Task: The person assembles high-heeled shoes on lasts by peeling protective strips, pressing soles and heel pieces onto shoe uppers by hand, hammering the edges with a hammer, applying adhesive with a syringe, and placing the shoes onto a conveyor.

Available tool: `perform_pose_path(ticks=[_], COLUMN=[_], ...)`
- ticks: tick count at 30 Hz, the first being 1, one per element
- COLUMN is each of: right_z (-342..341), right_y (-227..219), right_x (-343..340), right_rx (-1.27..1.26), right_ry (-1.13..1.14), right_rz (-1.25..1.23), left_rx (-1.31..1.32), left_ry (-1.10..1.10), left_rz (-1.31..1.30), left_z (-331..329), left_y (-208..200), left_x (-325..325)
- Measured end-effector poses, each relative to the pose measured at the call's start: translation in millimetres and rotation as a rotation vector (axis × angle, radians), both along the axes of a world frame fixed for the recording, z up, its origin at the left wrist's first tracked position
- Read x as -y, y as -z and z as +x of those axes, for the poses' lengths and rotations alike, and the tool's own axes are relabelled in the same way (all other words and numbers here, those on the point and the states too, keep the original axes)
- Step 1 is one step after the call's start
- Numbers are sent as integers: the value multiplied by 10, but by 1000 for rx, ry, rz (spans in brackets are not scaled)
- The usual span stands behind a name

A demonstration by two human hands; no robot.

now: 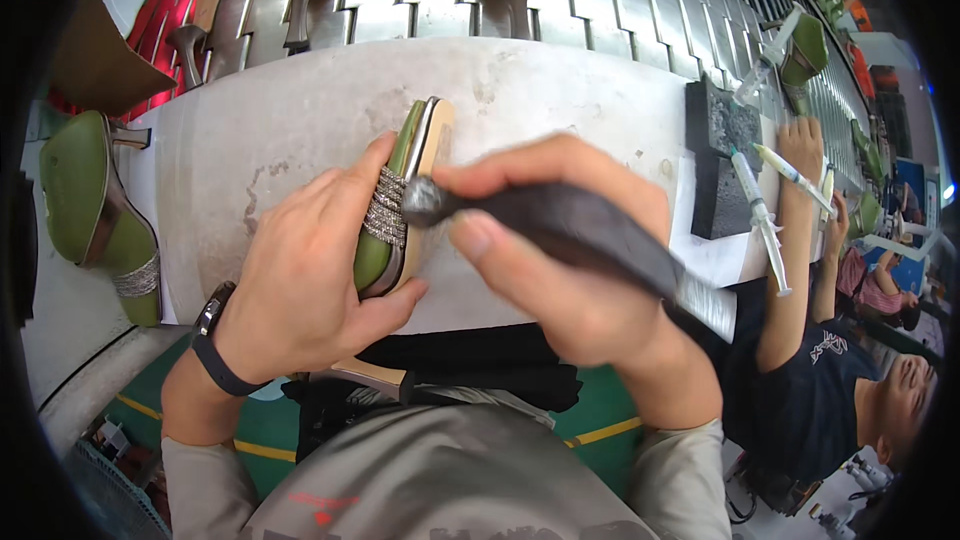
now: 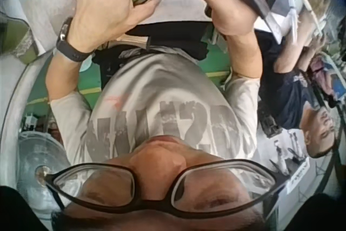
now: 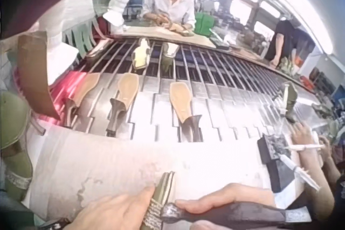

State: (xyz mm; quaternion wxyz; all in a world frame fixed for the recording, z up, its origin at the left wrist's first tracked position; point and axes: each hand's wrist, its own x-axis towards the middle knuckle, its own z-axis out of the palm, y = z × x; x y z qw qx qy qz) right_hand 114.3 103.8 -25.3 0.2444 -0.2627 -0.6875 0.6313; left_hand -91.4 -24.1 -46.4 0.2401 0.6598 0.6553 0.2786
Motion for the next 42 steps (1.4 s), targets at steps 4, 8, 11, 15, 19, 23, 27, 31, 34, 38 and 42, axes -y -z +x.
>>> perform_pose_path(ticks=[4, 8, 11, 15, 19, 23, 27, 31, 34, 38, 42], right_z=[-299, -352, -175, -20, 116, 262, 273, 261, 323, 299, 247], right_y=[116, 557, 577, 246, -478, -852, -918, -1015, -1237, -1444, -1586], right_x=[-366, -649, -492, -82, 362, 664, 697, 721, 772, 705, 627], right_rx=[-72, -99, -75, -59, -287, -579, -447, -391, -175, -82, -31], right_ry=[123, 281, 303, 323, 145, 11, -121, -137, -270, -338, -385], right_rz=[-38, -289, -235, -247, 263, 409, 589, 806, 954, 867, 809], left_rx=[-36, 93, 68, 553, 457, 480, 289, 206, 240, 186, 164], left_ry=[-18, -12, -177, -58, -5, 1, -31, -82, -115, -112, -92], left_rz=[-52, -108, 450, 522, 511, 561, 632, 654, 593, 648, 706], left_z=[-19, -145, -249, -218, 1, 160, 221, 345, 396, 418, 436], left_y=[-25, -147, -350, -828, -818, -831, -865, -829, -782, -735, -683], left_x=[3, -32, 79, 169, 204, 252, 264, 283, 343, 350, 385])
